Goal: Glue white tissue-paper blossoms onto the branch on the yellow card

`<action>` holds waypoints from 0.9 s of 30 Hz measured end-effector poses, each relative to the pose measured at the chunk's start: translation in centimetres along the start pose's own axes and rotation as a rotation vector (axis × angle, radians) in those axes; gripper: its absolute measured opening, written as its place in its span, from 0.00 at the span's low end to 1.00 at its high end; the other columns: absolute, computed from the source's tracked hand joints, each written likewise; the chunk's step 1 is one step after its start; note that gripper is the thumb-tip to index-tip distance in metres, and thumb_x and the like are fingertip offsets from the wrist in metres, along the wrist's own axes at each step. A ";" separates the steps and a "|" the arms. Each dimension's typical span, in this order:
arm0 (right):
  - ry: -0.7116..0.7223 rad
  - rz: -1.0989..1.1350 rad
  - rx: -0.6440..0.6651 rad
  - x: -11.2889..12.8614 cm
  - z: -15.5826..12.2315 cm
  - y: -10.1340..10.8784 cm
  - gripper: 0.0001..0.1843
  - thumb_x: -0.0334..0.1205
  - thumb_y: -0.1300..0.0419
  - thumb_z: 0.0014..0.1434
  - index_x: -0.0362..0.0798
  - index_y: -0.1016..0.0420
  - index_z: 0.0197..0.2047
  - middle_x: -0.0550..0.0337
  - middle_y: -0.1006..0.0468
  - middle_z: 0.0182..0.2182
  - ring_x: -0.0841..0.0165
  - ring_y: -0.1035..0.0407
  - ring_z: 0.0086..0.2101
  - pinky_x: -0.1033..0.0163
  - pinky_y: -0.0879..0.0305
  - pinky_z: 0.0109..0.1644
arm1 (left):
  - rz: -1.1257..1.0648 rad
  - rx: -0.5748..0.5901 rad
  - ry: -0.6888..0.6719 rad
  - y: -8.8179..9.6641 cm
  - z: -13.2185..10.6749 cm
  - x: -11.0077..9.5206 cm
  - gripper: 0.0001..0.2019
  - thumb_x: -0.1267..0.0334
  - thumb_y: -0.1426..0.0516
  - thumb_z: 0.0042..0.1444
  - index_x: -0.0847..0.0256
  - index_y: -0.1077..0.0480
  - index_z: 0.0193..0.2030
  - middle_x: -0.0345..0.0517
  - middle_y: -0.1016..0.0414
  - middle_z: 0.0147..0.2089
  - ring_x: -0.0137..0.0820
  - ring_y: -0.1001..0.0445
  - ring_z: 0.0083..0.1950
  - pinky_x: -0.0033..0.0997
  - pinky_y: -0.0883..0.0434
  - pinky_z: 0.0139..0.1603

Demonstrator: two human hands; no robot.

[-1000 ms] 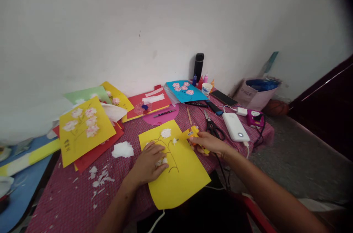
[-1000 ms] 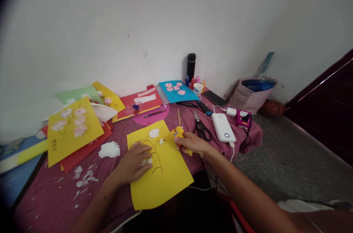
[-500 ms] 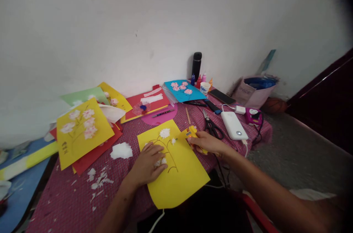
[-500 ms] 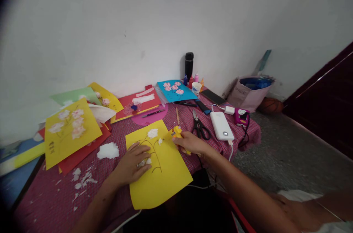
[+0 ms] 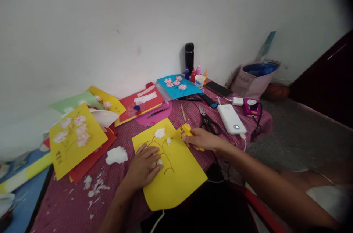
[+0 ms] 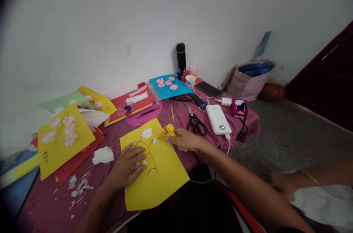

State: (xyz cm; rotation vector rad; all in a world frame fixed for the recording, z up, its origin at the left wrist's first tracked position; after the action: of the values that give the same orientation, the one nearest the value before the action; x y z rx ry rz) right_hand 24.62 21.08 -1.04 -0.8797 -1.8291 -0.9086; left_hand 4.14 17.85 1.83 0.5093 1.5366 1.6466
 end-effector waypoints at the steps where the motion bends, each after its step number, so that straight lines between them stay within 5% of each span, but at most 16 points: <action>1: 0.008 -0.003 -0.001 0.0 0.1 0.0 0.24 0.60 0.44 0.62 0.47 0.32 0.30 0.68 0.35 0.17 0.76 0.43 0.16 0.70 0.49 0.17 | 0.001 0.002 0.000 0.0 0.0 0.0 0.12 0.59 0.43 0.61 0.53 0.26 0.50 0.49 0.25 0.57 0.42 0.28 0.60 0.59 0.43 0.69; 27: 0.045 -0.163 -0.058 0.4 0.6 -0.3 0.19 0.55 0.43 0.62 0.47 0.33 0.32 0.64 0.32 0.22 0.73 0.39 0.21 0.68 0.48 0.23 | -0.032 -0.006 0.016 0.1 -0.1 0.0 0.12 0.58 0.42 0.61 0.53 0.26 0.50 0.49 0.25 0.58 0.42 0.28 0.60 0.59 0.42 0.70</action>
State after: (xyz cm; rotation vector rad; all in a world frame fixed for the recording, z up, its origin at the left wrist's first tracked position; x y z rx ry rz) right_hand 24.02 21.54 -0.96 -0.7470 -1.8634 -1.0799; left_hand 3.99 17.81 1.90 0.4674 1.5429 1.6341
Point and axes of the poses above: each hand's wrist, its own z-axis towards the middle knuckle, its own y-axis out of the back of the hand, x = y × z, the point moved 10 cm from there along z, towards the middle knuckle
